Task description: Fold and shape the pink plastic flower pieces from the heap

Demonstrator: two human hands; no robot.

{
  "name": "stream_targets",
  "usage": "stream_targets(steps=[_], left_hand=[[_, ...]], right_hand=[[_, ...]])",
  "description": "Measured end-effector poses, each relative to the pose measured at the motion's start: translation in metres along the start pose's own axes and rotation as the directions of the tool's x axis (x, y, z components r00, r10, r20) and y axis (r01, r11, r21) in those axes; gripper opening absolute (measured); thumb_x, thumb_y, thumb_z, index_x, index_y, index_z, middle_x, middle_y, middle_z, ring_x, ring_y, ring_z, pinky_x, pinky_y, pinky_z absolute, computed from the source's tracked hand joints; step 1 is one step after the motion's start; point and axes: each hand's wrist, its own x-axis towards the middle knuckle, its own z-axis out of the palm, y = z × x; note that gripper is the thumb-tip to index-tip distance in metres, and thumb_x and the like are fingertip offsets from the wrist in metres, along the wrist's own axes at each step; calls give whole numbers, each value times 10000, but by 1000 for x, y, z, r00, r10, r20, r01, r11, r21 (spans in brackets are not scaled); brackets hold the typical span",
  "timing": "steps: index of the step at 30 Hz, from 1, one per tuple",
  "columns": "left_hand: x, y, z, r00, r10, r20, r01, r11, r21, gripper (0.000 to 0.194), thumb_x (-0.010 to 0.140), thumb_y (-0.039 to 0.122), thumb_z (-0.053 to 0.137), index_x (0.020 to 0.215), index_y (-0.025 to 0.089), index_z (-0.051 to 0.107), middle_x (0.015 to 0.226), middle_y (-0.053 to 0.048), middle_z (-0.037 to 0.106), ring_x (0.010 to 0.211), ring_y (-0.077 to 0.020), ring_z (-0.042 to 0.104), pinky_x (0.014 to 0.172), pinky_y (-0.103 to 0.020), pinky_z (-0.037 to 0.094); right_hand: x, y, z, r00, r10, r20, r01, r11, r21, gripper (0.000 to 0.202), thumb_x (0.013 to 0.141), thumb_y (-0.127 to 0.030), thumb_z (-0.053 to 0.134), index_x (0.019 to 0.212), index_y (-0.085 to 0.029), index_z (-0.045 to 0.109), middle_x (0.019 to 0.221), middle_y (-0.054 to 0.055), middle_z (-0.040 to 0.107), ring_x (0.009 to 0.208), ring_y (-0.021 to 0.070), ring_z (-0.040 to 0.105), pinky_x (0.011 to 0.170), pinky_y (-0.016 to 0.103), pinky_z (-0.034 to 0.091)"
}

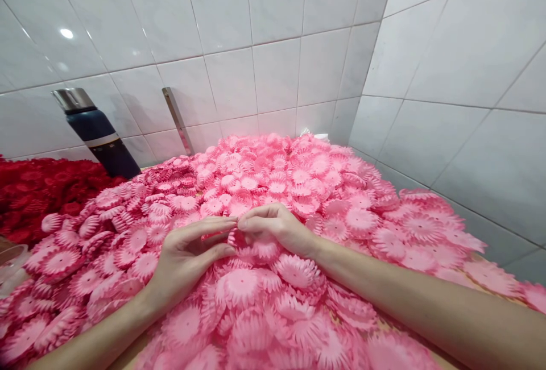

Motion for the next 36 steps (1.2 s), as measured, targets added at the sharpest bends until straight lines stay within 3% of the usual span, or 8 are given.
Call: stream_targets(steps=[6, 15, 19, 28, 36], left_hand=[[-1, -3, -1, 1000, 18, 18, -17, 998, -60, 312, 698, 139, 726, 977, 279, 716, 1018, -18, 711, 956, -191, 658, 868, -321, 558], [-3, -4, 4, 997, -34, -63, 24, 988, -155, 294, 734, 123, 687, 1003, 240, 682, 1010, -18, 671, 912, -142, 643, 840, -271, 566], [-4, -4, 3, 997, 8, -82, -12, 999, -46, 273, 741, 145, 682, 993, 247, 698, 1063, -40, 641, 969, -161, 620, 766, -234, 580], [1, -1, 2, 969, 38, -246, -30, 999, 35, 189, 731, 169, 694, 916, 207, 683, 970, -30, 663, 938, -137, 606, 821, -216, 524], [7, -10, -2, 901, -130, -413, 86, 989, -123, 179, 755, 237, 675, 912, 186, 608, 958, -14, 614, 936, -131, 590, 858, -244, 484]], right_hand=[[1, -2, 0, 1000, 10, 5, -10, 1000, -15, 90, 660, -225, 652, 610, -152, 671, 514, -35, 544, 481, 72, 434, 491, 221, 333], [0, 1, 1, 999, -35, 22, 36, 998, -59, 88, 679, -223, 657, 633, -149, 673, 581, -16, 604, 525, 81, 485, 528, 217, 380], [1, 2, 1, 999, -44, 26, 46, 995, -85, 89, 684, -217, 657, 625, -152, 669, 557, -31, 580, 493, 66, 460, 524, 208, 383], [-1, 1, 2, 998, -60, 27, 63, 992, -106, 93, 677, -221, 640, 608, -161, 655, 559, -21, 572, 526, 86, 484, 554, 216, 403], [-1, 2, -1, 998, -48, 36, 50, 995, -81, 99, 637, -198, 571, 586, -152, 643, 546, -11, 552, 511, 90, 441, 493, 219, 326]])
